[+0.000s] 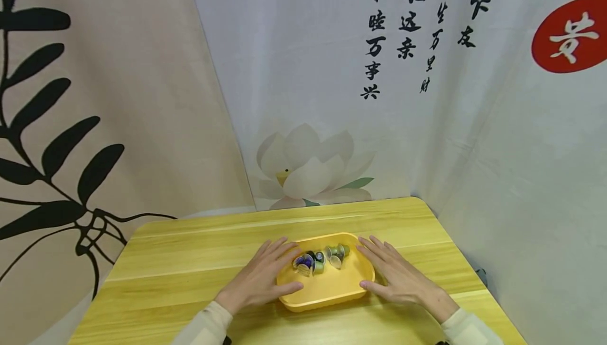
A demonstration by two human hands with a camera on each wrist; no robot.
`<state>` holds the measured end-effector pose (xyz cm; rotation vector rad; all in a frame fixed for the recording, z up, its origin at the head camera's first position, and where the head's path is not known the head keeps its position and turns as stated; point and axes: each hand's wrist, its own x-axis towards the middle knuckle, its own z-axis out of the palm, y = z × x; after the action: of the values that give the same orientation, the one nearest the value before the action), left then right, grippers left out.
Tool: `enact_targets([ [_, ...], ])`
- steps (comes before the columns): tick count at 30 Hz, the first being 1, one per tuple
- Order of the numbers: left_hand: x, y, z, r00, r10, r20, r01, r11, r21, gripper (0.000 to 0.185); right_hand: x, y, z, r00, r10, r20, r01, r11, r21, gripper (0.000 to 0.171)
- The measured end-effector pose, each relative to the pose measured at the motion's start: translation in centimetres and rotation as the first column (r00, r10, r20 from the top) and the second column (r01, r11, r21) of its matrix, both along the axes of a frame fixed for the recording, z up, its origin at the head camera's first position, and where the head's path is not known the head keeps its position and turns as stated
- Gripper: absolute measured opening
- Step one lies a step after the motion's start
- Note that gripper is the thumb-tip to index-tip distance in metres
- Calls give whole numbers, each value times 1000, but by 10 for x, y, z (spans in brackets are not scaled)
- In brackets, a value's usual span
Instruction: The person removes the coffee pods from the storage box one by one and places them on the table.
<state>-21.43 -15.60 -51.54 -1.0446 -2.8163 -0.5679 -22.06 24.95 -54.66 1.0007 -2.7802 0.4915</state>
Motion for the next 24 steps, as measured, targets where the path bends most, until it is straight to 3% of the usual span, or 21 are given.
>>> enact_targets([
  [12,-11,16,0,997,-72,35,73,996,-47,69,-1,0,-1,1000,9,13,-9,1000,-11,78],
  [24,-25,37,7,992,-111,58,119,982,-150,61,-2,2,-3,1000,2,21,-2,1000,-14,78],
])
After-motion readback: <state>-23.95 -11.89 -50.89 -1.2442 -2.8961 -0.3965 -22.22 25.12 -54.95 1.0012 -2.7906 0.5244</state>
